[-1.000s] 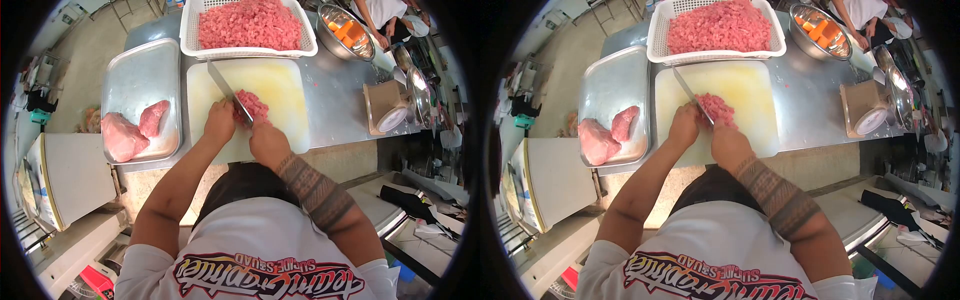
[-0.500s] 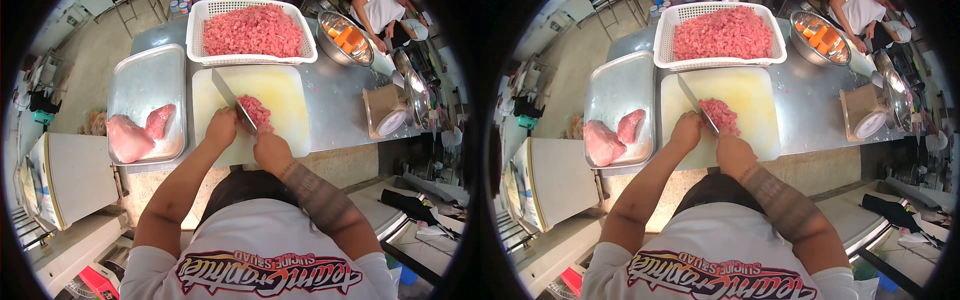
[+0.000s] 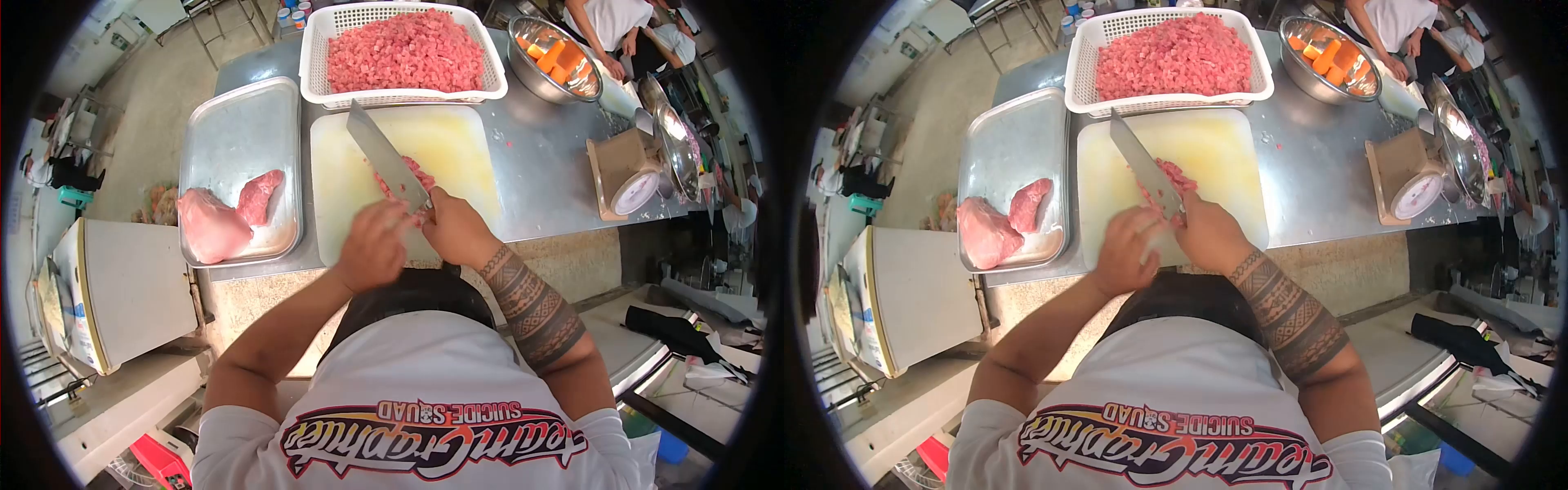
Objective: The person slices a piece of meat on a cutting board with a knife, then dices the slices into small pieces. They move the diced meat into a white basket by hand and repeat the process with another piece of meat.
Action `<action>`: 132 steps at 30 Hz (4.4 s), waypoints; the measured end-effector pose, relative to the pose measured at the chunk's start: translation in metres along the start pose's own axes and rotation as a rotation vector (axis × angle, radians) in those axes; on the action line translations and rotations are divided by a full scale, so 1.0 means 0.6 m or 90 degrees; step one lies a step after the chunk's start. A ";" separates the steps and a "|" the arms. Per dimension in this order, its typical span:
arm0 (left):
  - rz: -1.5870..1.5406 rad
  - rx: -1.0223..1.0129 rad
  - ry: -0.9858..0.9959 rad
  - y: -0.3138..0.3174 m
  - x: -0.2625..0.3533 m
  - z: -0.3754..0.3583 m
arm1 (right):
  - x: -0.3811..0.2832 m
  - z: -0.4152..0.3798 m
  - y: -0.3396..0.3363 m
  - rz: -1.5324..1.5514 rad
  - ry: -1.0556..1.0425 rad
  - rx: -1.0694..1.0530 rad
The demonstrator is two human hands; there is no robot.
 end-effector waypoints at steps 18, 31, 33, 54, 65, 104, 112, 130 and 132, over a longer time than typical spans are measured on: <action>0.245 -0.413 0.006 0.129 -0.052 0.083 | 0.059 -0.144 -0.101 -0.375 -0.267 0.248; -0.063 -0.257 -0.042 0.152 -0.251 0.037 | 0.402 -0.238 -0.004 0.584 0.353 -0.011; -0.067 -0.273 -0.050 0.156 -0.219 0.030 | 0.401 -0.226 0.016 0.623 0.371 0.005; 0.140 -0.192 -0.119 0.155 -0.098 0.006 | 0.160 -0.107 0.167 0.663 0.318 -0.033; 0.069 -0.060 -0.170 0.134 -0.116 -0.007 | 0.138 -0.071 0.235 0.647 0.230 -0.181; 0.182 -0.076 -0.402 0.163 -0.116 -0.034 | 0.226 0.048 0.032 0.445 0.109 -0.324; 0.196 0.082 -0.424 0.156 -0.100 -0.006 | 0.111 0.038 0.108 0.435 -0.005 -0.383; 0.171 0.162 -0.407 -0.091 -0.430 0.444 | 0.314 -0.029 -0.220 0.079 -0.058 -0.111; 0.209 0.136 -0.405 -0.085 -0.420 0.425 | 0.303 -0.038 -0.215 -0.010 -0.074 -0.034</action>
Point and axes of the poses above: each hand's wrist, its own z-axis towards the middle knuckle, its own y-axis out of the palm, x = y × z, the point moved 7 cm from there along z, towards the middle knuckle, and after that the axes turned 11 degrees about y, right-handed, at the moved point
